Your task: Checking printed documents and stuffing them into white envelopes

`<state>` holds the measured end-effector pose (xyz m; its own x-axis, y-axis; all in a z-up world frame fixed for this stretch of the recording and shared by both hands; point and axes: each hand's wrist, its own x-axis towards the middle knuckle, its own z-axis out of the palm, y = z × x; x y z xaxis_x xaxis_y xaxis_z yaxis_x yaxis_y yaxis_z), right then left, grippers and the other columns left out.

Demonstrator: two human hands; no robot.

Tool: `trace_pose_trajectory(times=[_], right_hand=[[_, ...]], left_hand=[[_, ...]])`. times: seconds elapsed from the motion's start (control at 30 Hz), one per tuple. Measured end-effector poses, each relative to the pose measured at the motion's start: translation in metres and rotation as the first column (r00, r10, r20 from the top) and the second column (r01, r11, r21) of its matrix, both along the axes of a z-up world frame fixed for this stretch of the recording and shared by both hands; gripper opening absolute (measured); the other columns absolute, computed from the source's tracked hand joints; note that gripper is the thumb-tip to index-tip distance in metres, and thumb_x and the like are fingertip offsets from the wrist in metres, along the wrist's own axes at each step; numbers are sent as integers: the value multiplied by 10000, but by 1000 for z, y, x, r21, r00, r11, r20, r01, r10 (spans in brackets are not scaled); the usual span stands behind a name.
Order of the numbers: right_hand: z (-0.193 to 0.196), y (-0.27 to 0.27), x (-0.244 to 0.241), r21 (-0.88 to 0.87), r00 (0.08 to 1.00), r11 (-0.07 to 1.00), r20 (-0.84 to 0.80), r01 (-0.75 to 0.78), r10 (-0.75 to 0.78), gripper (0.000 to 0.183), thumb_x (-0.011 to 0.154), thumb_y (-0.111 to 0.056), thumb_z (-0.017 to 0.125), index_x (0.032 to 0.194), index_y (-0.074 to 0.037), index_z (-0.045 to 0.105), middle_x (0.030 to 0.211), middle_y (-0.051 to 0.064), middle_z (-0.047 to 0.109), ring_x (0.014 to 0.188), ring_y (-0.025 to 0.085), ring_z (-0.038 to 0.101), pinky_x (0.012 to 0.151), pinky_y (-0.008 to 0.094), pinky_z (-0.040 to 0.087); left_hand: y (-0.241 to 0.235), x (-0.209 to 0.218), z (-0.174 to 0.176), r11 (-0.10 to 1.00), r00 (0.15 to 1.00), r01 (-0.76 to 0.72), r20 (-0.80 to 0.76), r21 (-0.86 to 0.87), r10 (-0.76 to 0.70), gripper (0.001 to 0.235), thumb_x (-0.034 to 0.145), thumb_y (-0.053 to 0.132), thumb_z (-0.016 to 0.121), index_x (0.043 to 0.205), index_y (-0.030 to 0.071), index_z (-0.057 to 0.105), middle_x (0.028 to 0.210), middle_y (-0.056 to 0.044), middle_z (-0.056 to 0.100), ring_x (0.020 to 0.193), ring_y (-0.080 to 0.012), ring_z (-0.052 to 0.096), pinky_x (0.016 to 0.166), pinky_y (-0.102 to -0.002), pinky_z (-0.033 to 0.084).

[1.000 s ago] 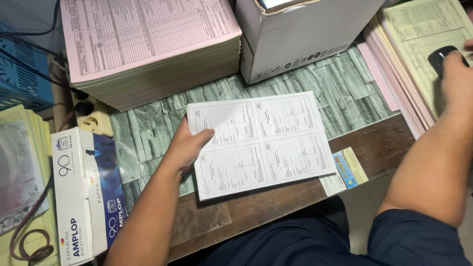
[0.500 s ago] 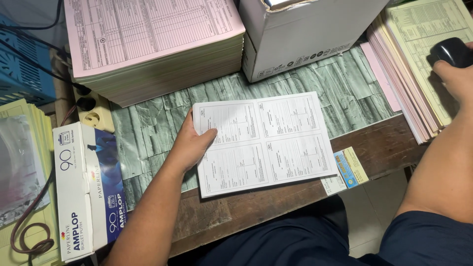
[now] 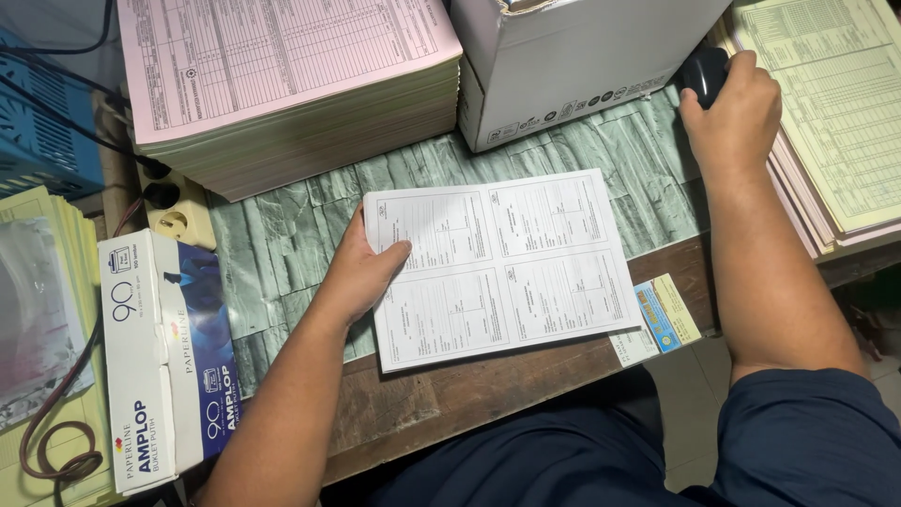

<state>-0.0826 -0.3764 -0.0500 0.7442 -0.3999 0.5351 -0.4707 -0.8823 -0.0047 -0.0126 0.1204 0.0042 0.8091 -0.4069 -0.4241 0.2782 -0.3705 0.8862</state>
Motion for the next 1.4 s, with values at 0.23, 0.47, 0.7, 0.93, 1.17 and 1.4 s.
trace_pose_trajectory(times=[0.23, 0.47, 0.7, 0.93, 1.17, 1.4], right_hand=[[-17, -1, -3, -40, 999, 998, 11, -49, 50, 499, 875, -238, 985, 1120, -2, 620, 1061, 179, 585, 811, 367, 655, 674, 484, 568], [-10, 15, -6, -70, 989, 995, -125, 72, -80, 482, 937, -389, 914, 1165, -73, 630, 1135, 127, 582, 891, 308, 647, 575, 459, 575], [20, 43, -44, 0, 985, 986, 36, -166, 166, 283, 1055, -233, 861, 1126, -41, 665, 1124, 146, 595, 811, 308, 638, 659, 448, 518], [52, 135, -80, 1000, 974, 8, -5, 4, 226, 549, 1008, -163, 539, 1527, -56, 396, 1214, 101, 440, 996, 183, 541, 930, 283, 504], [48, 169, -111, 866, 973, -484, 203, -127, 108, 410, 864, 14, 632, 1260, -93, 627, 1056, 190, 744, 849, 340, 764, 697, 528, 624], [13, 160, -139, 903, 987, -426, 110, -52, 114, 379, 858, 118, 620, 1178, -63, 715, 1067, 172, 775, 901, 313, 762, 777, 499, 609]], left_hand=[[0, 0, 9, 1000, 999, 15, -42, 17, -14, 546, 881, 102, 598, 1410, 153, 473, 1283, -51, 684, 1207, -193, 655, 1038, -384, 528], [-1, -2, 8, 999, 999, -23, -40, -46, 21, 530, 876, 65, 616, 1385, 154, 497, 1259, -67, 707, 1169, -201, 679, 1009, -380, 547], [4, 3, -18, 977, 975, -213, -68, 3, 213, 584, 819, 157, 706, 1374, 127, 526, 1234, -70, 724, 1118, -202, 689, 1004, -350, 541], [18, 3, -37, 979, 976, -196, -108, -64, 188, 454, 823, 217, 743, 1241, 60, 661, 1211, -115, 751, 1126, -244, 716, 1018, -375, 551], [15, 2, -46, 888, 979, -191, -142, -418, 144, 286, 817, 7, 758, 1093, 35, 691, 930, -126, 740, 815, -203, 721, 756, -376, 611], [4, -5, -25, 944, 985, -133, -143, -303, 93, 390, 813, -22, 729, 1185, 10, 616, 1011, -151, 698, 899, -231, 670, 818, -434, 600]])
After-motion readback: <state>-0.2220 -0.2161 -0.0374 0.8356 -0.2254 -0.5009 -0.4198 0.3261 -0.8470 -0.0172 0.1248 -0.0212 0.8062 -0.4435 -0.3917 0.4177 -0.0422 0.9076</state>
